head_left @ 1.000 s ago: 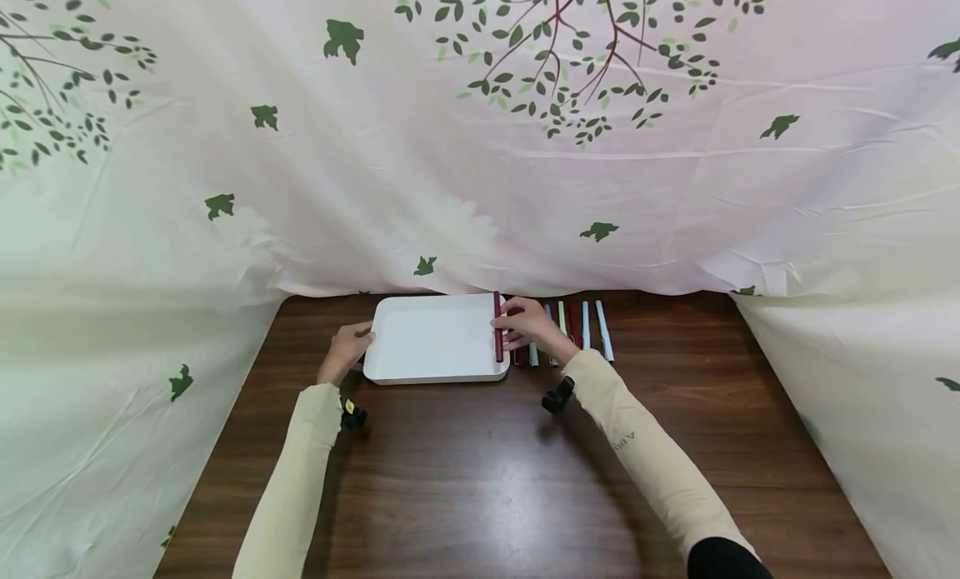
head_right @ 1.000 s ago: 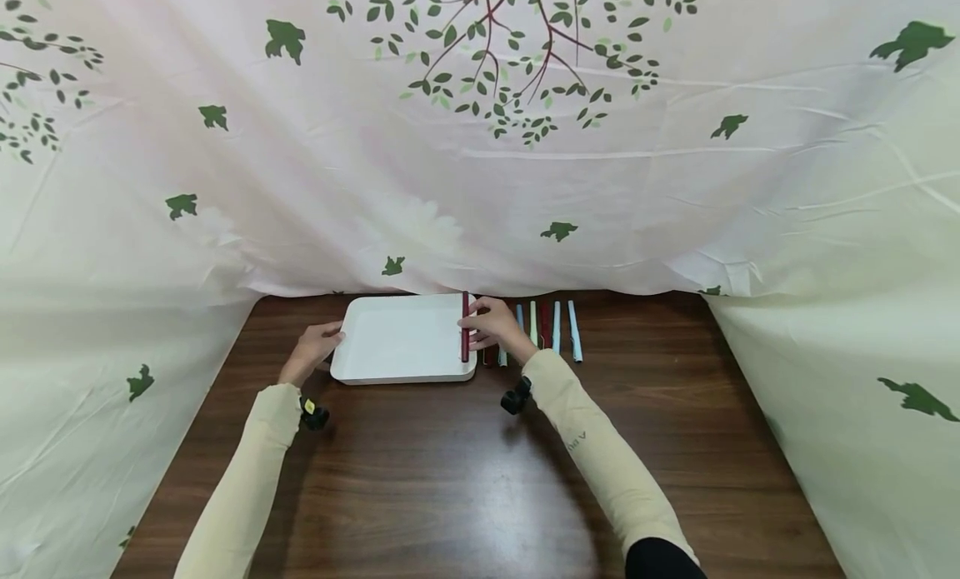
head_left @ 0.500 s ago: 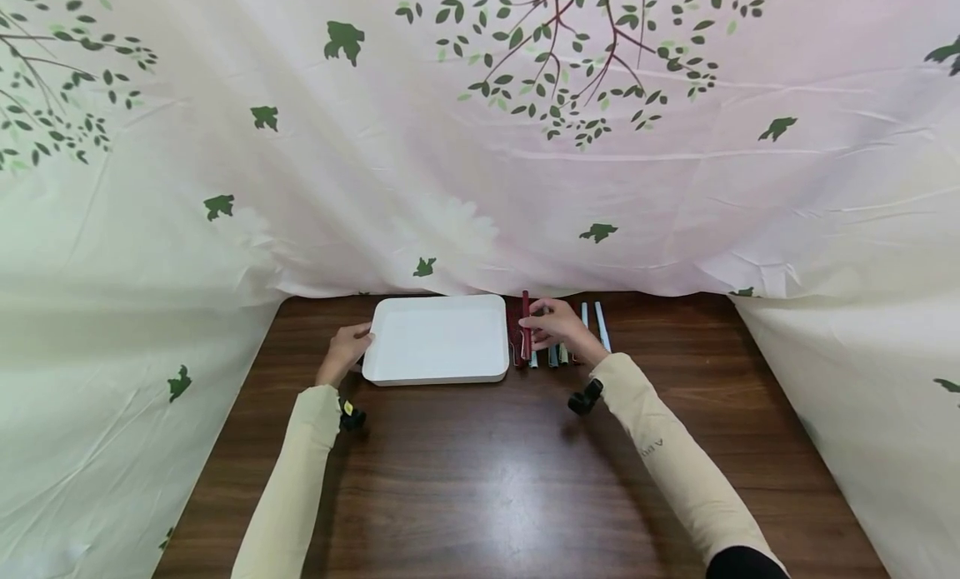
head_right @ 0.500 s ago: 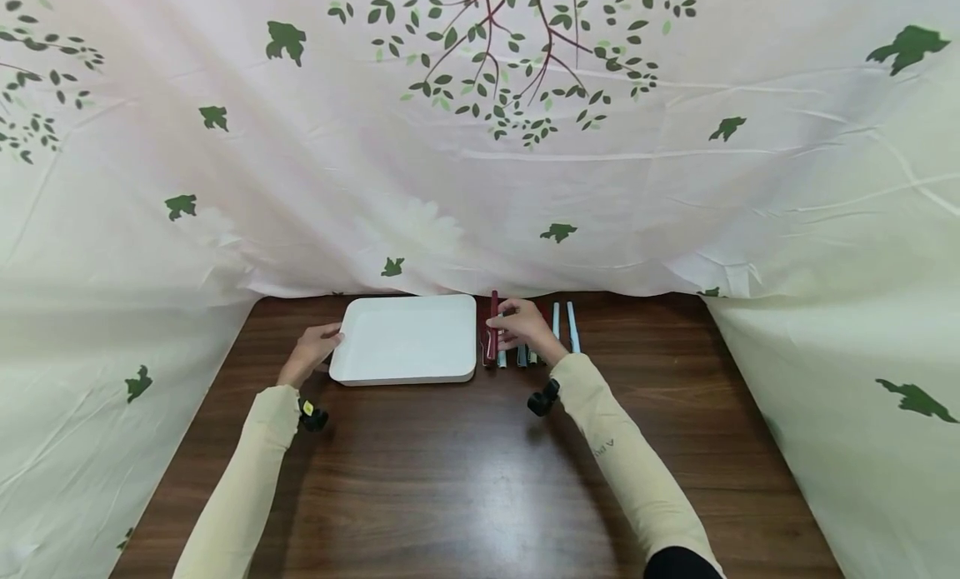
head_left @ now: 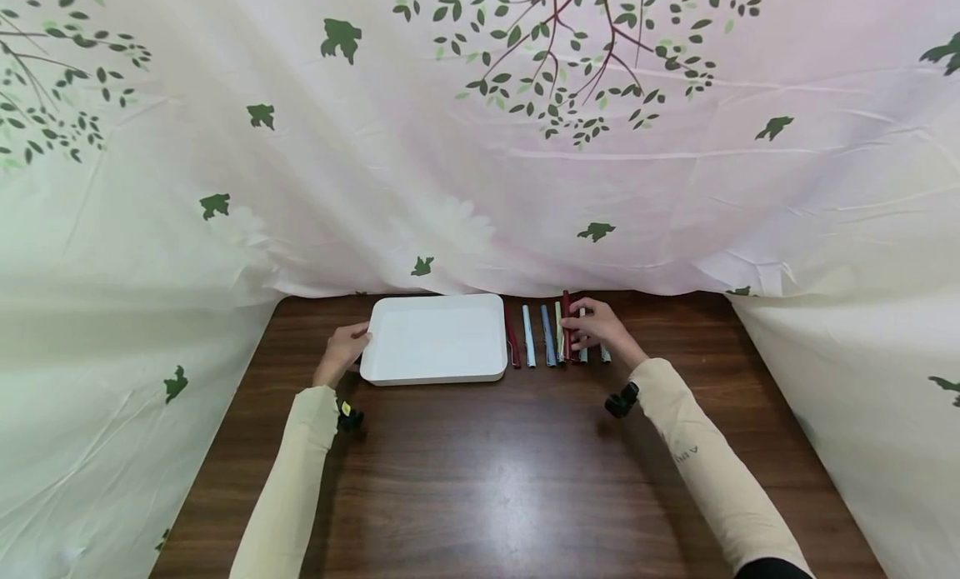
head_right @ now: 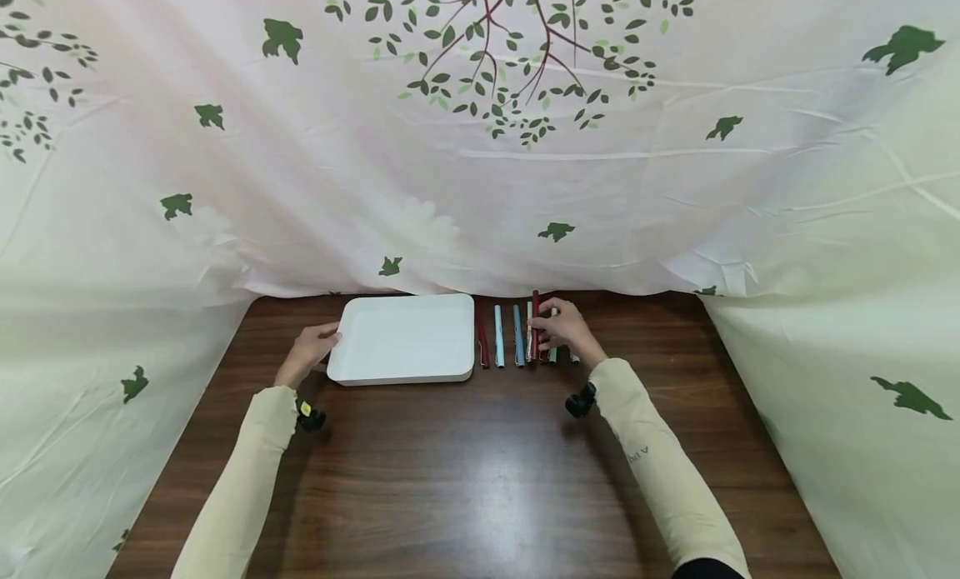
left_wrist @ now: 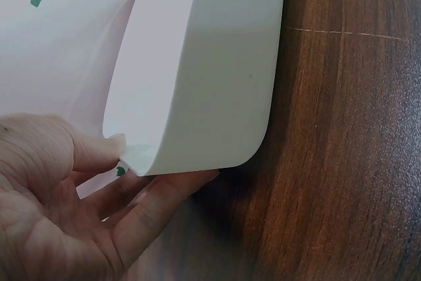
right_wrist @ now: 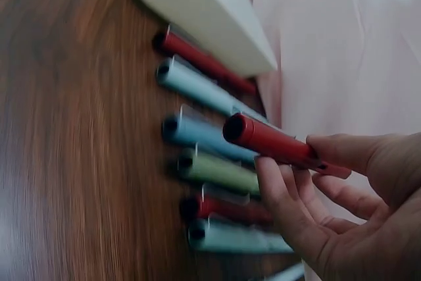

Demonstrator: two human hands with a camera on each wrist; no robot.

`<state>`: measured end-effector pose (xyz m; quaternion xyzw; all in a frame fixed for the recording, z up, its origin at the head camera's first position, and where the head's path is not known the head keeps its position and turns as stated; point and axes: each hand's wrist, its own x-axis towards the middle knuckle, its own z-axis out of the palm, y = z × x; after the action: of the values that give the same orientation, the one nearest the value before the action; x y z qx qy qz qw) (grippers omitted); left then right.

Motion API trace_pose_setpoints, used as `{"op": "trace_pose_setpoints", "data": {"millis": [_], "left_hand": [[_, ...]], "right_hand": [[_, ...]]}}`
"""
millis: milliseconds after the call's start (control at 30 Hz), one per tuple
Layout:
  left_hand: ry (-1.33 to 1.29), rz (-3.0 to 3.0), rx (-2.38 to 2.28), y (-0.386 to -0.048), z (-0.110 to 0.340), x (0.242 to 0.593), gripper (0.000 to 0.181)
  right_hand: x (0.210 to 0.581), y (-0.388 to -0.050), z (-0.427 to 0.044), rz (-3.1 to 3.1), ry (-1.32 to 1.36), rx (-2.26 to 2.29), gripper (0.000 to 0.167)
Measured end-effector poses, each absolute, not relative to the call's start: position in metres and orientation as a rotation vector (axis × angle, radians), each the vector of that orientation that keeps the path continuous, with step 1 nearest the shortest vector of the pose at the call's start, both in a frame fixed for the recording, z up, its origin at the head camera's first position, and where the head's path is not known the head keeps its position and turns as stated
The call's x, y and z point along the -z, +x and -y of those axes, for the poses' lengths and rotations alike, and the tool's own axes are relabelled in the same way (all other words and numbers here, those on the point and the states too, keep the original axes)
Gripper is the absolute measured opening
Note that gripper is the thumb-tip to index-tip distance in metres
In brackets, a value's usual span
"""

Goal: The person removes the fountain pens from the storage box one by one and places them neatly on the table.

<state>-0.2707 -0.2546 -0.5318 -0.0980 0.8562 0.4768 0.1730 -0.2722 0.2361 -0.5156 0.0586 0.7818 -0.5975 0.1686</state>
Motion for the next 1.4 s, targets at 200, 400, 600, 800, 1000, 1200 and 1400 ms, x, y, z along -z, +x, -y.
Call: {"op": "trace_pose_setpoints", "data": {"millis": [200,400,600,800,1000,1200,1400], "left_hand": [[-0.288,-2.416,-1.369,-0.269,0.258,0.531,0.054],[-0.276,-2.419,-1.380,-0.271,0.257,0.532,0.054],[-0.284,-2.430,-1.370,-0.271,0.254,0.530,0.052],[-0.270,-2.451,-1.322,-0.268,0.255,0.530,0.052],[-0.300,-2.435,-1.349,-0.269,0.254,0.531,0.052],[-0.317,-2.405,-1.377,-0.270,0.254,0.531,0.053],[-0.314,-2.407,-1.388,-0.271,0.254,0.531,0.052]], "right_hand": [[0.519,-0.274,-0.255,-2.253,0.142,1.697,0.058],[0.521,-0.274,-0.279,-2.335,0.179,1.647,0.059],[0.526,-0.271,-0.301,-2.394,0.242,1.599,0.055],[0.534,-0.269,-0.313,-2.472,0.269,1.510,0.053],[0.542,-0.270,-0.317,-2.548,0.258,1.389,0.049],[0.542,-0.272,-0.320,-2.557,0.235,1.326,0.044],[0.538,-0.273,-0.322,-2.581,0.199,1.234,0.041]]}}
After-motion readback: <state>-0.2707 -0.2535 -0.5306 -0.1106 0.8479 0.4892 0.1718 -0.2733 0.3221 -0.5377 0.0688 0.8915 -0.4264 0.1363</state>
